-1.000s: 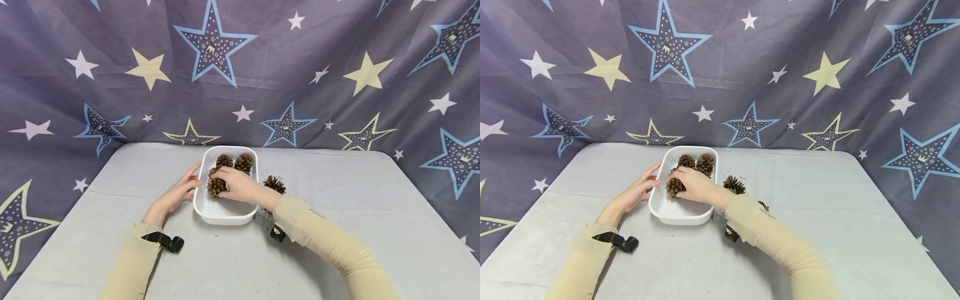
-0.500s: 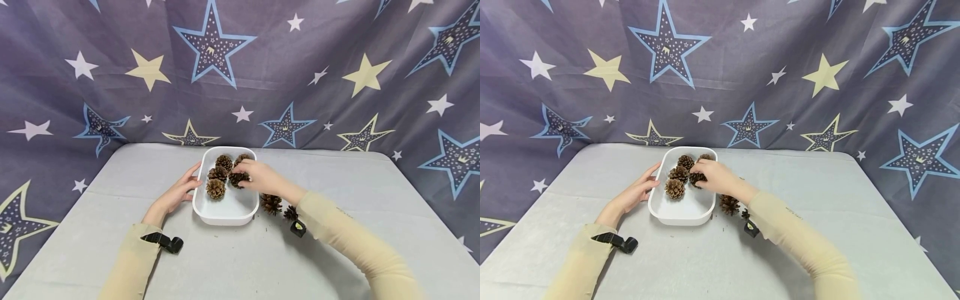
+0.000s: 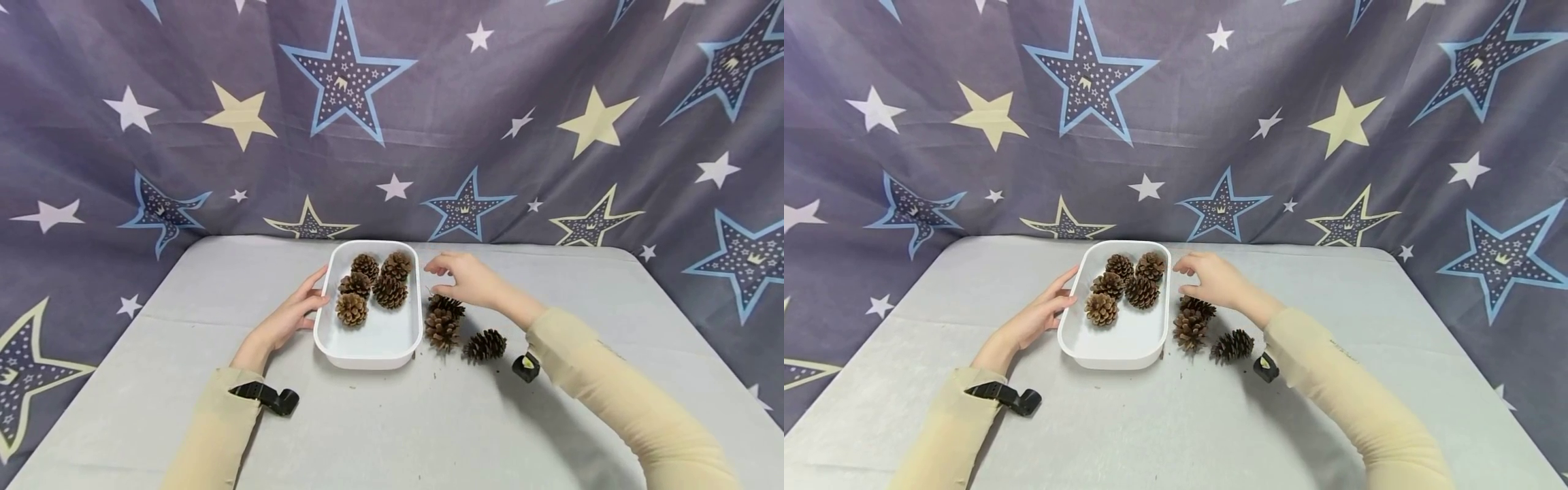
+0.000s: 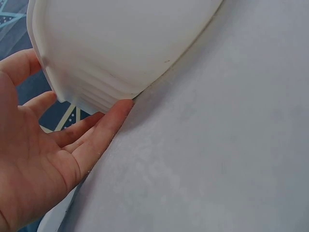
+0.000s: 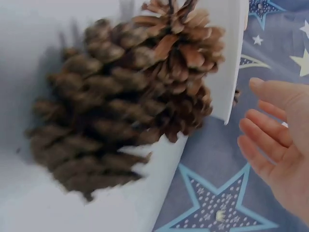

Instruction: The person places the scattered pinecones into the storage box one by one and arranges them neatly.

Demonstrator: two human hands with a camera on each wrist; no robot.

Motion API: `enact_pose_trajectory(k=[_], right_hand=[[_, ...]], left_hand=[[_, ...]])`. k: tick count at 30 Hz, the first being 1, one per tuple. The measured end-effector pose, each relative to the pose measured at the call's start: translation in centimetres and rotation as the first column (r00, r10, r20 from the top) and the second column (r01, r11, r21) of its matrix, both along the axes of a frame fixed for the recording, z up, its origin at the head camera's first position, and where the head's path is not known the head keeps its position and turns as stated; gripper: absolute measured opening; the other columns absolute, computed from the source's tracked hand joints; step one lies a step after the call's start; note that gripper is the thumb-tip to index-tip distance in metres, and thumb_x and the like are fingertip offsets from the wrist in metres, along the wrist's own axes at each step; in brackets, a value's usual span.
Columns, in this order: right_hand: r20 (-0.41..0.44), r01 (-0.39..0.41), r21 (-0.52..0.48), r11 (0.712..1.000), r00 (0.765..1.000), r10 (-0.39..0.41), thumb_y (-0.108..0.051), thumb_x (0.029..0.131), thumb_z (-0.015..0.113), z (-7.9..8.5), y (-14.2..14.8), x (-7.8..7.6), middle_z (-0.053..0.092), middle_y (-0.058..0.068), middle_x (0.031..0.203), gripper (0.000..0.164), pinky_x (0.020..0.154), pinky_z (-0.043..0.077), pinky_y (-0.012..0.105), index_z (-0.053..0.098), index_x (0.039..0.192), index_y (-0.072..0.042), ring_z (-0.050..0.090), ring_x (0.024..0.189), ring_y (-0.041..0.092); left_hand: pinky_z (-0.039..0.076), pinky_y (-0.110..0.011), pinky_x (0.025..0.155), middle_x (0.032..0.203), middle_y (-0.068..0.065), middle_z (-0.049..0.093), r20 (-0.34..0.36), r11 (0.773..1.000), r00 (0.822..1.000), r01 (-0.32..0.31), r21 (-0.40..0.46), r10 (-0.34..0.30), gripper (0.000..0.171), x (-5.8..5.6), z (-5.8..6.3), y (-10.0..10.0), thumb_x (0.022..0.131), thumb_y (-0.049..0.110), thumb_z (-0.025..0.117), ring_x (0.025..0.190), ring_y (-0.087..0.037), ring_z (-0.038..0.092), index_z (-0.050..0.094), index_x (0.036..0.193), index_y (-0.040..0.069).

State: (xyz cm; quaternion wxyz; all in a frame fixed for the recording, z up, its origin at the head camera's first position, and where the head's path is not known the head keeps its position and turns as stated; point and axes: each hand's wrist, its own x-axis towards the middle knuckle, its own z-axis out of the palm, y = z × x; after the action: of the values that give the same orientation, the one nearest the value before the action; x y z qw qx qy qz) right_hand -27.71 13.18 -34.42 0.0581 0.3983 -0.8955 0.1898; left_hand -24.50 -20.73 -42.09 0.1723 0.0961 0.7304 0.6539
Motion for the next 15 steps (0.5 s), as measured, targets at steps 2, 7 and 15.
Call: enact_pose_trajectory(k=[2,7,15], right_hand=[[0.021,0.011,0.010,1.000,1.000,-0.011,-0.016,0.077,0.070,-0.2,0.6,0.1,0.064,0.010,0.102,0.034,0.082,0.050,0.035,0.062,0.108,-0.002,0.060,0.091,0.021],[0.064,0.036,0.040,0.999,0.997,-0.039,-0.019,0.078,0.070,-1.1,2.0,0.3,0.063,0.009,0.103,0.039,0.081,0.051,0.035,0.060,0.112,-0.003,0.059,0.092,0.020],[0.109,0.048,0.065,0.997,0.992,-0.055,-0.025,0.078,0.069,-2.6,3.7,0.4,0.062,0.011,0.103,0.043,0.080,0.052,0.037,0.059,0.113,-0.002,0.059,0.091,0.022]], left_hand=[[0.050,-0.044,0.084,0.136,-0.025,0.028,-0.003,1.000,1.000,0.000,-0.001,0.000,0.066,0.0,-0.1,0.0,0.094,0.028,0.047,0.114,-0.038,0.046,0.007,0.146,0.037],[0.051,-0.043,0.084,0.135,-0.025,0.028,0.002,1.000,1.000,0.005,0.000,-0.005,0.065,0.2,0.2,0.1,0.095,0.026,0.045,0.113,-0.038,0.046,0.006,0.146,0.035],[0.051,-0.042,0.084,0.134,-0.026,0.028,0.014,1.000,1.000,0.007,-0.011,-0.007,0.065,1.3,2.0,0.5,0.096,0.021,0.043,0.114,-0.039,0.044,0.004,0.148,0.027]])
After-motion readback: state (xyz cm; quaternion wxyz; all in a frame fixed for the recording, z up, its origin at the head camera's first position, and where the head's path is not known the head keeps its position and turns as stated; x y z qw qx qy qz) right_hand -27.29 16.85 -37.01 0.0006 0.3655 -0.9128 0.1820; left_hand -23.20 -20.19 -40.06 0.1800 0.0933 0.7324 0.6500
